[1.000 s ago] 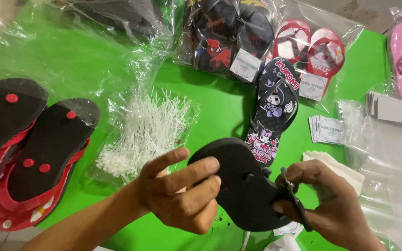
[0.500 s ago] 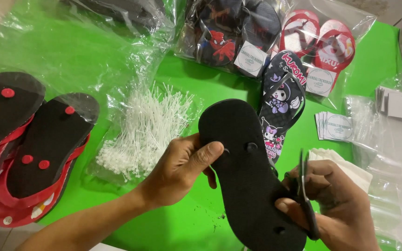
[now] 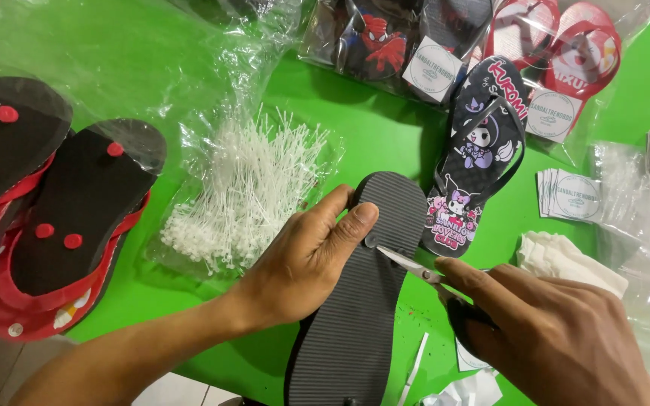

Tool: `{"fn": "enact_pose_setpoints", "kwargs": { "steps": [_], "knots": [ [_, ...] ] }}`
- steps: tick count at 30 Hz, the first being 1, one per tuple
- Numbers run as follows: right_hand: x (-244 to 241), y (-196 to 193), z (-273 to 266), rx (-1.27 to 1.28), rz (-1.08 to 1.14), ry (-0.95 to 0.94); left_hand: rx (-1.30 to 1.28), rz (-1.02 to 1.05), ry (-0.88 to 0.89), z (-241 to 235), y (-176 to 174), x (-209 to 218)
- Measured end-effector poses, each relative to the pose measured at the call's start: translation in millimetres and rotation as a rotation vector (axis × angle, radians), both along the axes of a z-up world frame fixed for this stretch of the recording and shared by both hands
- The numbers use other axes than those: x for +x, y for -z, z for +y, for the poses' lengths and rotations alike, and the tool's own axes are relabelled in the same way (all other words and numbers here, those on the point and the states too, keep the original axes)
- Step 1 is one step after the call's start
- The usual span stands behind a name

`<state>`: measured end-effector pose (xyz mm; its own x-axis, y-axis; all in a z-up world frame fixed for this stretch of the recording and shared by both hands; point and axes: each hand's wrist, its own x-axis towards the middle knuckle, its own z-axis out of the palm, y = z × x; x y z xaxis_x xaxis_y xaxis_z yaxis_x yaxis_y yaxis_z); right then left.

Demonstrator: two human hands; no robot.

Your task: Trimming excess material from the soles and straps of sandals using scissors as part of a finishing process.

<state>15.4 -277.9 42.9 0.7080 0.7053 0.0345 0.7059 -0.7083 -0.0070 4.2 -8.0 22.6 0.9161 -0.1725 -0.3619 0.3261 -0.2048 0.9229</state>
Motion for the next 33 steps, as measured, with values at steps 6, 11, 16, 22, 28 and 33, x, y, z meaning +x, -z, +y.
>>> {"fn": "enact_pose_setpoints", "kwargs": {
  "steps": [6, 11, 16, 22, 28, 33],
  "knots": [
    [3, 8, 7, -0.034, 0.013, 0.01, -0.086, 0.012, 0.014, 1, 4, -1],
    [8, 5, 3, -0.208, 0.103, 0.002, 0.021, -0.179, 0.088, -1, 13, -4],
    [4, -6, 3, -0.206, -0.053, -0.211, 0.198, -0.251, 0.168, -3, 10, -5],
    [5, 8, 6, -0.143, 0.115, -0.043, 0.128, -0.228, 0.143, -3, 9, -6],
    [0, 12, 11, -0.044, 0.076, -0.083, 0.15, -0.207, 0.119, -2, 10, -5],
    [-6, 21, 11, -0.023, -0.419, -0.32, 0.244, -0.179, 0.15, -1, 13, -2]
  ]
}}
